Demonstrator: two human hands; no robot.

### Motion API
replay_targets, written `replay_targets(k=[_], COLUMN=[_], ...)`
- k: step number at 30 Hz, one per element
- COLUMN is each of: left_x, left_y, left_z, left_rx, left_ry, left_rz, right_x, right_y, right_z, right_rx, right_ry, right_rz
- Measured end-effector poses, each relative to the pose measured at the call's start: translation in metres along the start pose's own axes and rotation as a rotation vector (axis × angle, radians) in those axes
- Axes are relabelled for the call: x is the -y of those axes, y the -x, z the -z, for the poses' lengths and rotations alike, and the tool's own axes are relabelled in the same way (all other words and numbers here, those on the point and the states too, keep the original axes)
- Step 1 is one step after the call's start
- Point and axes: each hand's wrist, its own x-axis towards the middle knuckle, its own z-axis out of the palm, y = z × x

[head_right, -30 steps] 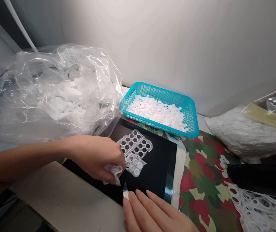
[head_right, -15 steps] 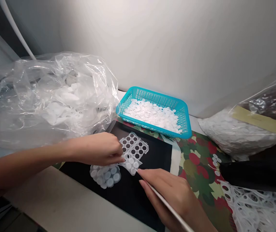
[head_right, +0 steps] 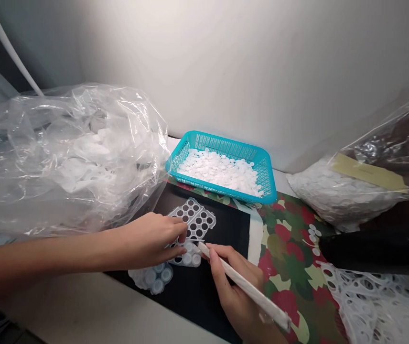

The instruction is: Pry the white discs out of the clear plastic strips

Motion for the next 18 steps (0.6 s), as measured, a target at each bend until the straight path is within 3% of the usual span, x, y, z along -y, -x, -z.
replay_targets(k=[5,9,12,18], left_x=[0.003,0.006,0.007,0.011], left_y=[-0.001,0.001,0.002,-0.001], left_z=[-0.013,-0.021,-0.027,-0.041], left_rx=[-0.004,-0.087,-0.159,-0.197], left_ry=[0.088,0.207,0.315,0.545], left_rz=[0.042,0.032,0.008,0.105], right_x=[-0.005,-0.008,-0.011,-0.015], right_y=[0.006,0.009,0.012,0.012], right_z=[-0.002,-0.003,-0.007,-0.011], right_rx=[-0.065,-0.045,-0.017,0.017], right_ry=[0.045,0.024,0.031,0.101], right_rz=[0.051,0.062,0.171,0.343])
